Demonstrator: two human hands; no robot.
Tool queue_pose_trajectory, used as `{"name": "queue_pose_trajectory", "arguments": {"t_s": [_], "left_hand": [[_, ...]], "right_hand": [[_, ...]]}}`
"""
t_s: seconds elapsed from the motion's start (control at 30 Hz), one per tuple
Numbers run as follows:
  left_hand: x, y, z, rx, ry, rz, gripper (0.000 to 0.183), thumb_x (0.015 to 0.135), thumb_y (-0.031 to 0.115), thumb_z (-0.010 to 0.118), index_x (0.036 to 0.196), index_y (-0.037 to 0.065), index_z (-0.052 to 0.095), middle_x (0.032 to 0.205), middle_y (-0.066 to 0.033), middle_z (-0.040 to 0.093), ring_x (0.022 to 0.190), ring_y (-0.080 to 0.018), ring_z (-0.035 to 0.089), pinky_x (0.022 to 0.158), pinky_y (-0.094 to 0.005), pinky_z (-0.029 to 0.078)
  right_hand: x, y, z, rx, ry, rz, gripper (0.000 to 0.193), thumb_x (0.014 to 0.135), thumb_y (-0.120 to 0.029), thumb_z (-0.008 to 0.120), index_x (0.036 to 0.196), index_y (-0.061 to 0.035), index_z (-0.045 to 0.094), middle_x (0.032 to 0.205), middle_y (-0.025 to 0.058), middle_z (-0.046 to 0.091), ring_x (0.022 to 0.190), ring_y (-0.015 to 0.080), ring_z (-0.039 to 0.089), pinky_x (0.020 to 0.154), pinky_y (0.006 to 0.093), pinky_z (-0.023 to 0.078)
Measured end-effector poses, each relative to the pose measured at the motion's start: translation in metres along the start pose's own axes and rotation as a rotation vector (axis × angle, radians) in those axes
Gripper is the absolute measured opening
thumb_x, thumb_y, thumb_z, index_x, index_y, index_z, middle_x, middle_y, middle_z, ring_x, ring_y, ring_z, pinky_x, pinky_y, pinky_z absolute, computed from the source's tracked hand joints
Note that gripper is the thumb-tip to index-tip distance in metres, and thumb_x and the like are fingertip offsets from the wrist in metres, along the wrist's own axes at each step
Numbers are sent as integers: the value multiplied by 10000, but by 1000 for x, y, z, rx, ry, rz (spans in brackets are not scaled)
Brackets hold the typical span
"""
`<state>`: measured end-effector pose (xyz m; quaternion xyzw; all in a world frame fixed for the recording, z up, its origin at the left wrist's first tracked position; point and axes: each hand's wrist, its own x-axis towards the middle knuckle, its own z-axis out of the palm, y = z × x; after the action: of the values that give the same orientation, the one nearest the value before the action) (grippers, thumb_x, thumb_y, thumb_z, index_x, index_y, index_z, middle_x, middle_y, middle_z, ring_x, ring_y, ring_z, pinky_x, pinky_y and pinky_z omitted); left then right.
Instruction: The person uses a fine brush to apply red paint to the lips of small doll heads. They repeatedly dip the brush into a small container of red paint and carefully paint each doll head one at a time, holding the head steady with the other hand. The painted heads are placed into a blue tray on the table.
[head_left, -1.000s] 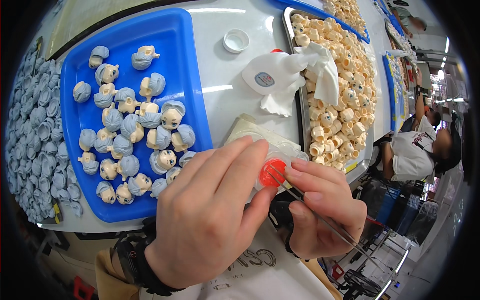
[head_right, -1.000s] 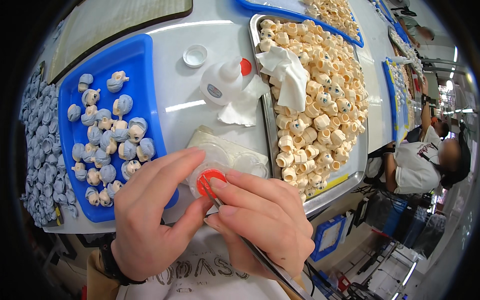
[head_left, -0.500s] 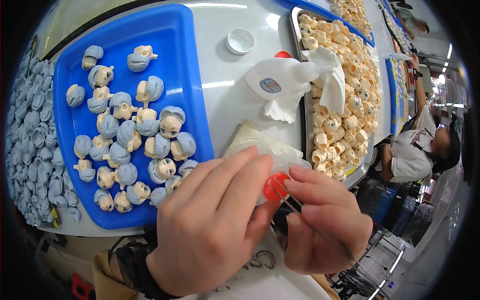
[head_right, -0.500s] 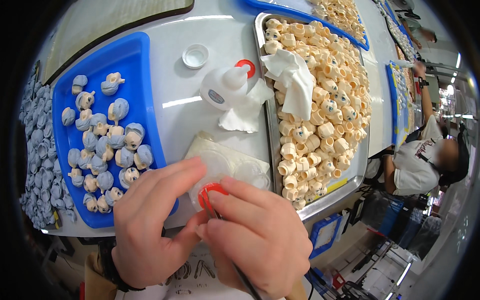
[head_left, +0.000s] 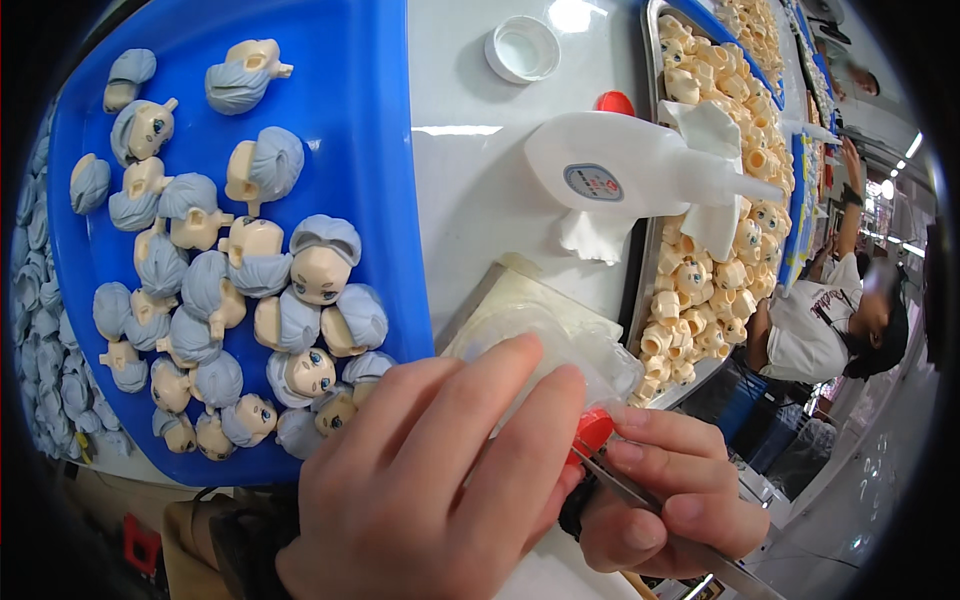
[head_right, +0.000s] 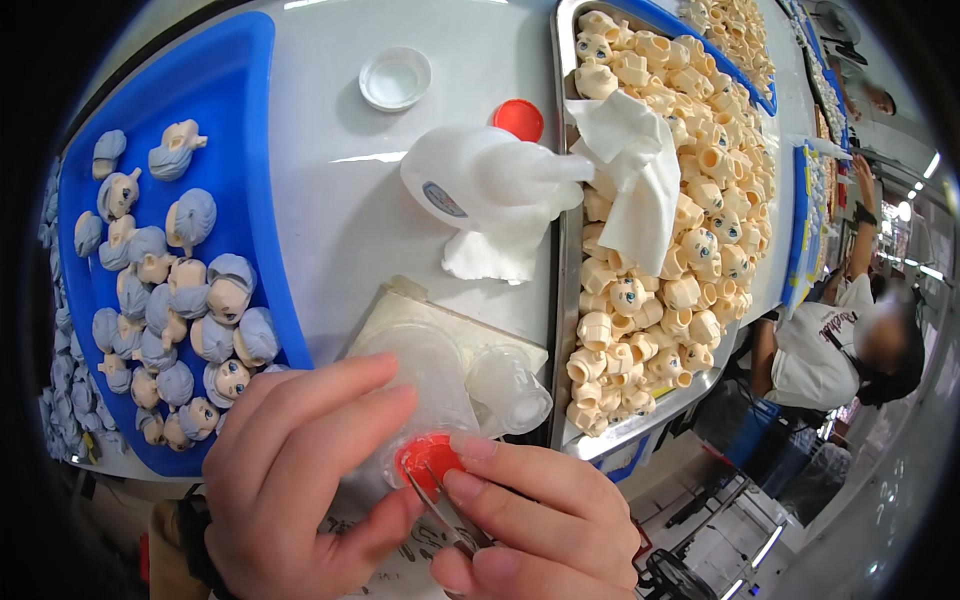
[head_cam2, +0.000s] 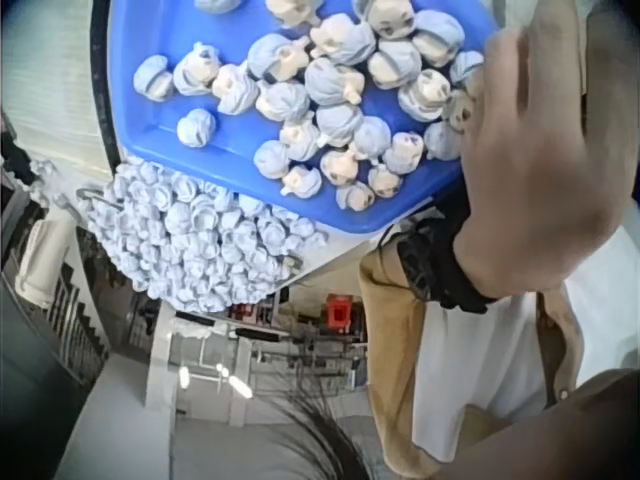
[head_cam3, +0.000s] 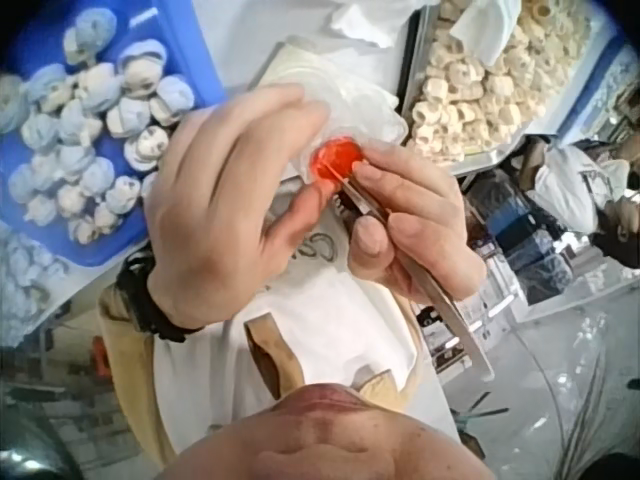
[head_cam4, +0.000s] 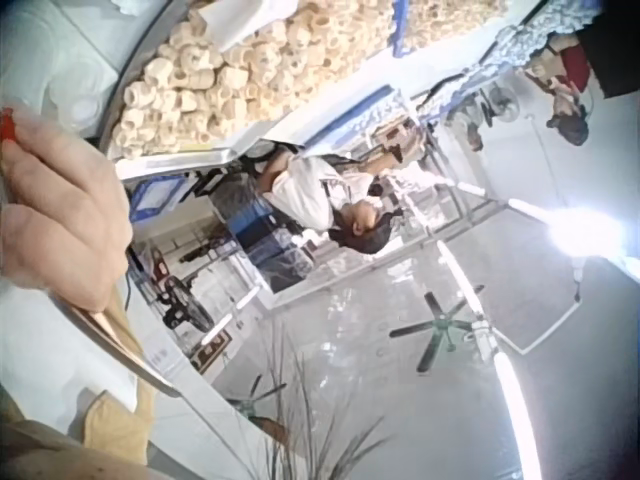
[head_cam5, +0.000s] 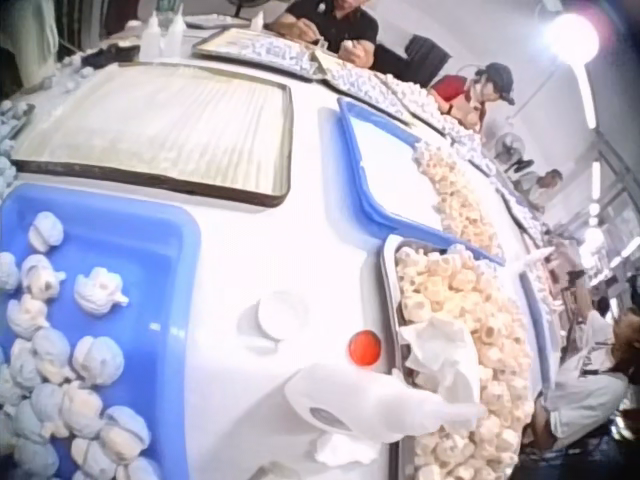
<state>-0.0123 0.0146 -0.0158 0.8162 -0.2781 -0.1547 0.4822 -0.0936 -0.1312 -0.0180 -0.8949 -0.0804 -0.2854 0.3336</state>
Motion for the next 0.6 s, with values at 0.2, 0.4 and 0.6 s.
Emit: {"name": "queue_pose_trajectory", "arguments": {"t_s": [0.2,0.4,0.6], "left_hand": [[0,2,1,7,8,-20,337,689,163,724,981,14,647,998,-145,644,782,-279,616,664,-343,509],[-5,-4,16,85,152,6,238,724,165,665,950,89,669,945,-54,644,743,-177,591,620,-262,536],[-9,-13,13,77,122,122,324,656,107,706,973,56,658,982,-81,634,775,-215,596,660,-288,518]], "right_hand": [[-8,2,5,24,153,8,280,933,-215,538,953,3,363,625,155,559,524,282,590,533,313,503],[-8,9,1,85,96,-19,291,934,-236,549,949,-7,369,633,160,566,537,274,592,556,314,509],[-9,8,1,94,101,-38,292,936,-248,550,948,-10,382,651,163,574,542,273,592,567,314,518]]}}
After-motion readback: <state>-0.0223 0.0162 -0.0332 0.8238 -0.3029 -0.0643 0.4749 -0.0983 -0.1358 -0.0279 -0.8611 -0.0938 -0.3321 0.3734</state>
